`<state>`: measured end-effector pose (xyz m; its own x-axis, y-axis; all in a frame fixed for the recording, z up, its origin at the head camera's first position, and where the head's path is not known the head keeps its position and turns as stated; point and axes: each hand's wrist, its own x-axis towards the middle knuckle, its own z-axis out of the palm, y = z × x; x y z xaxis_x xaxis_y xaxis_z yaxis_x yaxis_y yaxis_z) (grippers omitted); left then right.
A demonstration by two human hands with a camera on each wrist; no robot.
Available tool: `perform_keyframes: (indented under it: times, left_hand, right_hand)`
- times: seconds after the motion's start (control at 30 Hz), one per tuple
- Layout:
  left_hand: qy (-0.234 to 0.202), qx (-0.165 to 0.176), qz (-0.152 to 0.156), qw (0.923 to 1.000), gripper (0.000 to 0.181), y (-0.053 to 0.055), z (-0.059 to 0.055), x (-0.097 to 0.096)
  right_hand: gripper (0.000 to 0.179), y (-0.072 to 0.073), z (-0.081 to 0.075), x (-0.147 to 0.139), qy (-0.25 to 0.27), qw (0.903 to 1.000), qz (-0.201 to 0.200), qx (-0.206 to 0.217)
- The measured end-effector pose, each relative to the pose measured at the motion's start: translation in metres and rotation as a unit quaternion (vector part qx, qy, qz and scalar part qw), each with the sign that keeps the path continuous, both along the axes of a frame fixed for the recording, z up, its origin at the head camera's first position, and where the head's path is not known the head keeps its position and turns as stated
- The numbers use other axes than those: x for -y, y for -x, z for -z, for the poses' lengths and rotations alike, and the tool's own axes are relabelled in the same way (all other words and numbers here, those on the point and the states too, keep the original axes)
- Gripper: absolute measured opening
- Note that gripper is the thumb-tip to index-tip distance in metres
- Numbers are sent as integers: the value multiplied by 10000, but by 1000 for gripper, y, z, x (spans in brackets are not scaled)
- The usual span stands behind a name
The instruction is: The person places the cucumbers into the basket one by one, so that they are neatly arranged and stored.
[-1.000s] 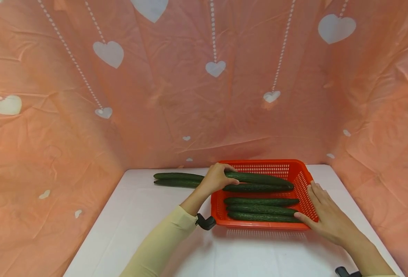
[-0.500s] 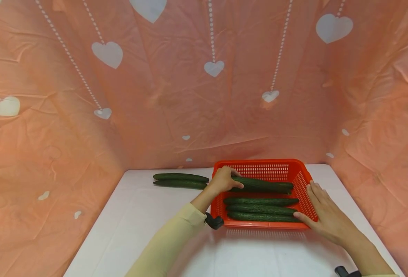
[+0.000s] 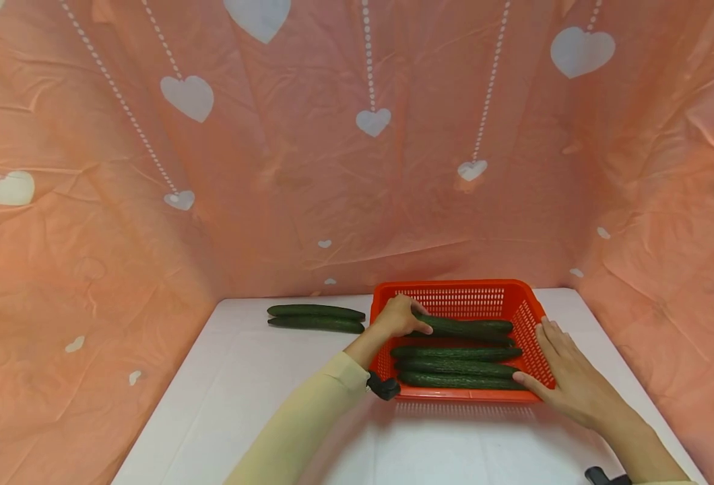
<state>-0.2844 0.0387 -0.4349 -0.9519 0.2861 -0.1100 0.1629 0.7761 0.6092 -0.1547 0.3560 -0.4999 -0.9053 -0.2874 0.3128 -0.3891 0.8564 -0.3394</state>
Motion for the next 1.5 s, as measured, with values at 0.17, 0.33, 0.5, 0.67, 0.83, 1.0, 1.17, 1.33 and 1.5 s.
perform_keyframes:
  times: [0.17,0.33,0.5,0.67,0.83,1.0,1.17,1.33,1.5]
  left_hand:
    - [-35,14,20,10000,30,0,0,0]
    - [-29,-26,102,9999,28,2,0,2]
    - [-158,-34,297,9994,22,4,-4,12]
    - [-308,-199,425,9984,21,7,-13,33]
    - [-498,-371,399,9973,23,14,-19,66]
    - [-853,-449,366,9947,25,20,-18,104]
    - [-927,-431,389,9940,29,23,-16,140]
    - [-1020,-418,438,9929,30,28,-9,171]
    - [-1042,-527,625,9912,33,30,3,198]
  right_hand:
    - [98,0,-2,0,-6,10000,7,74]
    - [97,0,-4,1,-26,10000,-7,79]
    - [97,0,-6,1,-27,9999,-10,106]
    - [97,-1,-4,1,-34,9999,7,113]
    - [96,-2,-4,1,-49,9999,10,97]
    - [96,-2,-3,1,-46,9999,15,124]
    - [97,-1,-2,1,-50,9999,17,107]
    - [97,-1,-3,1,-59,10000,18,76]
    - [98,-2,-2,2,-11,9999,19,140]
